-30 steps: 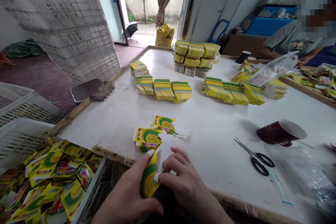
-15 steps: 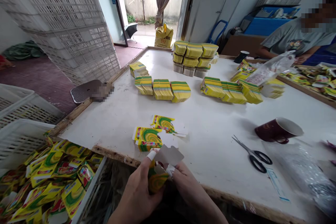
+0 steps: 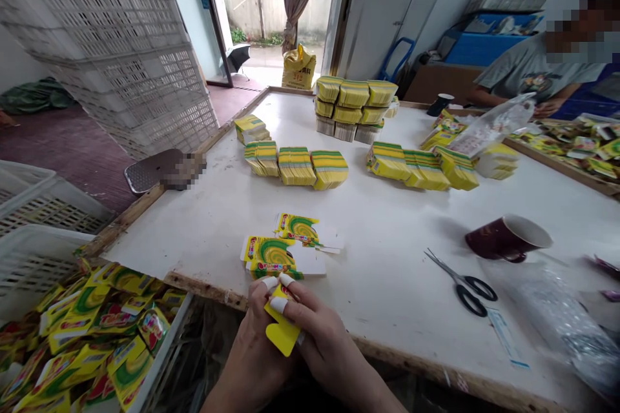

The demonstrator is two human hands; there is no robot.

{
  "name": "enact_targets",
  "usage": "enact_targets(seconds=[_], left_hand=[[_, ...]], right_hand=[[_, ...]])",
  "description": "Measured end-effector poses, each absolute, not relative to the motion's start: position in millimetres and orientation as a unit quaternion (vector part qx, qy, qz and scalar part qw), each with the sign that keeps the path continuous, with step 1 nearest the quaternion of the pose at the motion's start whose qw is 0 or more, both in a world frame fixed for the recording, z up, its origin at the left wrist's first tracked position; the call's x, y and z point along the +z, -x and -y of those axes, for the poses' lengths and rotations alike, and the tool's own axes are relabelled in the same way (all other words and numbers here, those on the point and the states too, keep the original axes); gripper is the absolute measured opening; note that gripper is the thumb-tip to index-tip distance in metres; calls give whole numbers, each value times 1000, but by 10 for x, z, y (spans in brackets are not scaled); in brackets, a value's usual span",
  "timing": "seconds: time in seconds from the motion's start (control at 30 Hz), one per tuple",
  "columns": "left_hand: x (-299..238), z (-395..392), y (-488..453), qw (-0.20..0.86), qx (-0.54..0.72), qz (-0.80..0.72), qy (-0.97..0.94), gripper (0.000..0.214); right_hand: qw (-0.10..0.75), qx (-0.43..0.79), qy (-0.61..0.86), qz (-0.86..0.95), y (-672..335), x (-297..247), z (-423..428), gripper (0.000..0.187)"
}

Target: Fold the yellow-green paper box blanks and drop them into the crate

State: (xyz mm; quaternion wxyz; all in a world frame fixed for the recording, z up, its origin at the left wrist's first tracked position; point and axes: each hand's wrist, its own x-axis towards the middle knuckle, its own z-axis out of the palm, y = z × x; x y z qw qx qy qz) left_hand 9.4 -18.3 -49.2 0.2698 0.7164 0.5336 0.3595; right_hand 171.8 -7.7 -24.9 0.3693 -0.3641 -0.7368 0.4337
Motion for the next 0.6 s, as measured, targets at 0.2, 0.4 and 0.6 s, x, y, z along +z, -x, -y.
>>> enact_targets(seconds=[0.2,0.4,0.6], left_hand=[[-501,211,27,230,319,-585,-709,68],[-410,158,181,282,263,-544,-745,73],[-399,184,136,324,310,-542,-711,71]], right_hand=[[313,387,376,781,-1783,-258,-22,45],[198,431,357,805,-1913,-114,-114,31],[287,458,373,754,-1822,-110,-45,48]])
